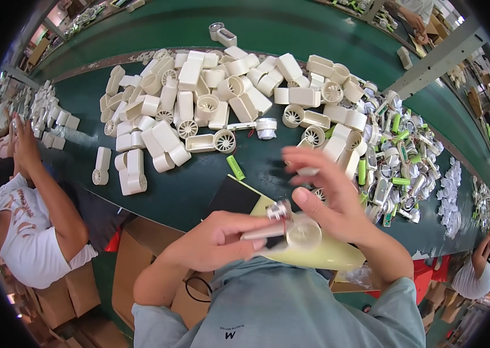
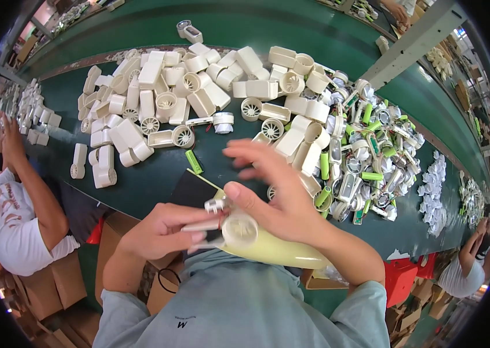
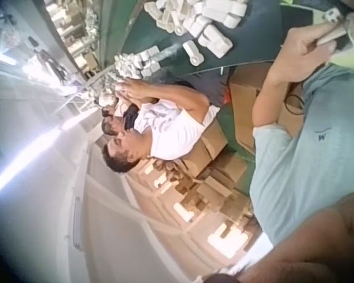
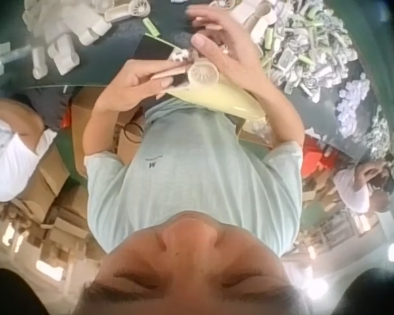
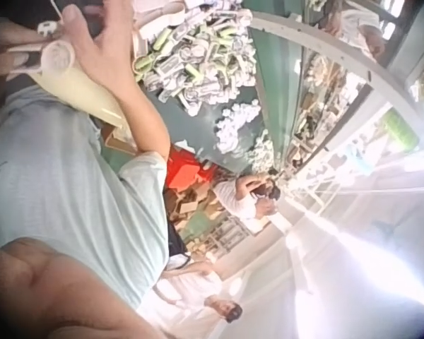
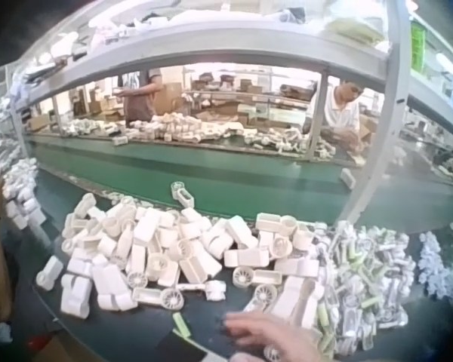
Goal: The person assembles small plastic components by hand, fitting internal gears into a plastic housing on an assembly base.
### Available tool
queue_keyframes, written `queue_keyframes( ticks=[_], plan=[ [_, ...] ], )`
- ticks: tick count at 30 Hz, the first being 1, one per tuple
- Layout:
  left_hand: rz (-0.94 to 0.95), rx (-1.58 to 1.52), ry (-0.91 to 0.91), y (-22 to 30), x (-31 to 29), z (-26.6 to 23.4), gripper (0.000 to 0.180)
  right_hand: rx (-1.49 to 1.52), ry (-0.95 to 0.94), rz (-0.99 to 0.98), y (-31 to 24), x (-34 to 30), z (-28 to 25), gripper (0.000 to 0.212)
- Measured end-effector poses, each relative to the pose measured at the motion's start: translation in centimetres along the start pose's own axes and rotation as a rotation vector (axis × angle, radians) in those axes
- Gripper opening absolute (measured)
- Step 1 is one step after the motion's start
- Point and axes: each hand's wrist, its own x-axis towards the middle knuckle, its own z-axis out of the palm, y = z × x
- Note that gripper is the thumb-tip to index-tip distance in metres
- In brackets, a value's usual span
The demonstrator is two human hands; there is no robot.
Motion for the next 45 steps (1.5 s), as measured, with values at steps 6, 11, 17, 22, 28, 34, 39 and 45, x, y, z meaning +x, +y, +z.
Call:
queue_keyframes(
  ticks=[6,11,17,22,28,34,39,45],
  plan=[
    [-0.026,-0.323,0.009,1.7,-1.6,-0.2,0.049,0.776,-0.519,0.736,-0.2,-0.9,-0.9,0.06],
    [-0.089,-0.296,0.0,1.6,-2.2,0.1,0.062,0.87,-0.541,0.762,0.7,-2.1,-1.6,0.053],
    [-0.125,0.022,0.128,1.9,-1.4,2.2,0.04,0.236,-0.113,0.245,-0.4,-1.3,-1.5,0.03],
    [0.02,0.095,0.297,-0.6,0.2,3.0,0.039,-0.204,-0.204,-0.173,-3.7,-0.3,-0.1,0.026],
    [0.071,-0.145,0.368,-1.5,0.6,3.2,0.033,-0.225,-0.206,-0.171,-2.8,-1.1,0.1,0.031],
    [0.014,-0.216,0.392,-1.4,0.3,3.1,0.033,-0.231,-0.25,-0.154,-2.4,-1.2,-0.3,0.033],
    [-0.003,-0.226,0.352,-1.3,0.3,2.7,0.034,-0.246,-0.263,-0.203,-2.6,-1.3,-0.5,0.034],
    [0.06,-0.231,0.394,-1.7,0.5,2.9,0.037,-0.245,-0.257,-0.132,-2.4,-2.0,-0.4,0.038]
  ],
)
